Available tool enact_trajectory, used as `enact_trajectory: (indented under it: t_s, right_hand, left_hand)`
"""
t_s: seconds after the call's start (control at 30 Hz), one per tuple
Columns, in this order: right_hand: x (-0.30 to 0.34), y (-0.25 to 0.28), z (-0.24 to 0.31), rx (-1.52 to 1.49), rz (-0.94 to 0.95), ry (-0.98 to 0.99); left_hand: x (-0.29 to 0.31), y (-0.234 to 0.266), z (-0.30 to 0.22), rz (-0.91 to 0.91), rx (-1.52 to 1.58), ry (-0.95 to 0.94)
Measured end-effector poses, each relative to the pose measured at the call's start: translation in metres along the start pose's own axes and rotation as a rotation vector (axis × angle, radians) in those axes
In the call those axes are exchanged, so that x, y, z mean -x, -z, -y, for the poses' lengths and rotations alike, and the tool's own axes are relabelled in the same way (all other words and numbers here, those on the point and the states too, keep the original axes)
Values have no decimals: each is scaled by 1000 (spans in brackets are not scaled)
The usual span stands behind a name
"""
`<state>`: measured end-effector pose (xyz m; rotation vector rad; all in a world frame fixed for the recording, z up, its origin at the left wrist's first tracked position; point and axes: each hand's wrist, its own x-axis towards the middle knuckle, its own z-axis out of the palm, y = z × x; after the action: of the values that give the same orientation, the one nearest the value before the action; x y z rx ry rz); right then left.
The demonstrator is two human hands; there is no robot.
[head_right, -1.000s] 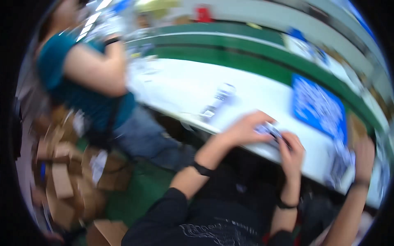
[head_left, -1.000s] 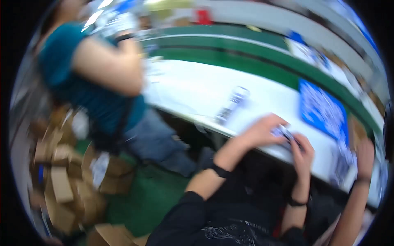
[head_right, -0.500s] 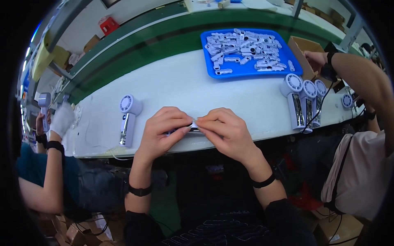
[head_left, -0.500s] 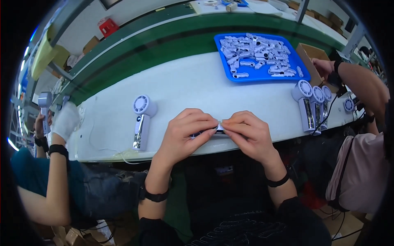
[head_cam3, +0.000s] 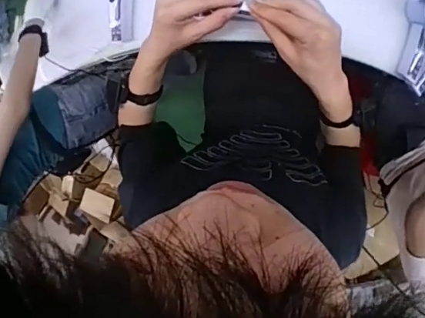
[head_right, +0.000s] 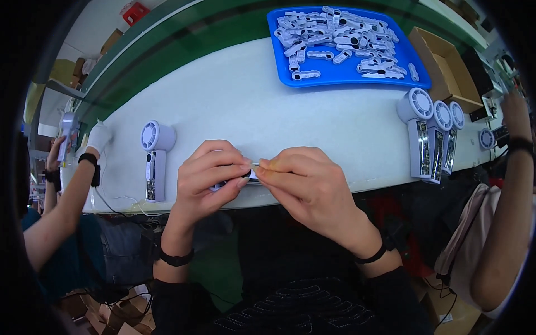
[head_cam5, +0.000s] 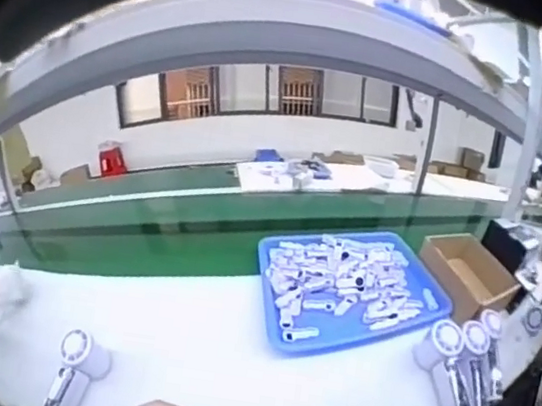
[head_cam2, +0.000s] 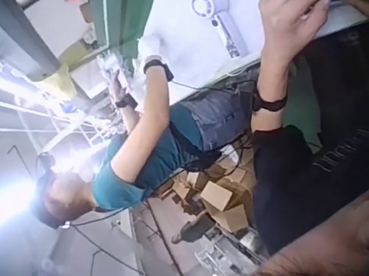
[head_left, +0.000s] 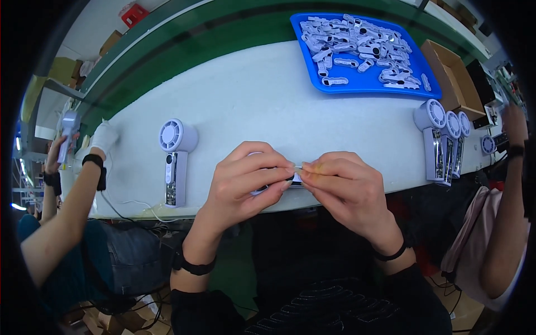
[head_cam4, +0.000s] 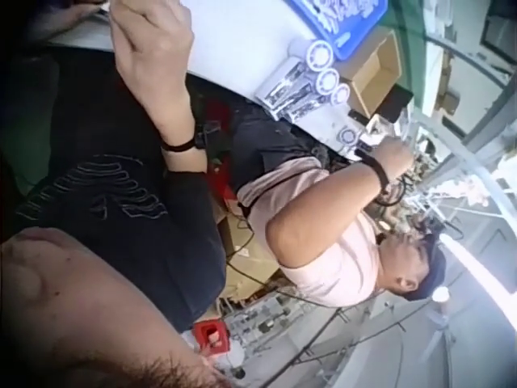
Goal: The person assembles handheld fans by hand, picking up a fan body and a cover, fitting the cover onto the body, and pressing it into place. The person then picks up a small white button, inserts it into the fan body, and places the assembled fan onto the table.
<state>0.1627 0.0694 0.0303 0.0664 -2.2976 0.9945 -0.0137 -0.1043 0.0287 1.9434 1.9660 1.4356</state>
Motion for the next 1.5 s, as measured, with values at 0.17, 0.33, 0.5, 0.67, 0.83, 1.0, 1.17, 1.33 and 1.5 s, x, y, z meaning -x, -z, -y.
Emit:
enact_trajectory:
  t_s: [0.17,0.33,0.5,0.67,0.83,1.0,1.17,1.33,1.5]
  right_hand:
    - [-4,3,4,64,11,17]
    - [8,-4,-7,-70,-16,-96]
    - [15,-13,-15,-96,-103,7]
    - [14,-14,-15,-77,-85,34]
    - [17,-12,-8,-12,-60,50]
    - [21,-14,-5,37,-73,39]
    - [20,-15,-6,66,-61,27]
    - [13,-11,10,161,-60,-35]
    - [2,0,-17,-15,24,-148]
  left_hand:
    - [-3,4,1,48,-9,-31]
    - [-4,4,6,57,-5,-54]
    - [-8,3,3,45,1,-74]
    - [-3,1,10,25,-36,-123]
    - [1,-1,9,11,-36,-138]
    - [1,-5,-2,-6,-137,-100]
    - [1,-8,-19,13,-390,-58]
    - [-7,-5,-36,89,-524,-48]
    - [-27,0,-20,143,-476,-5]
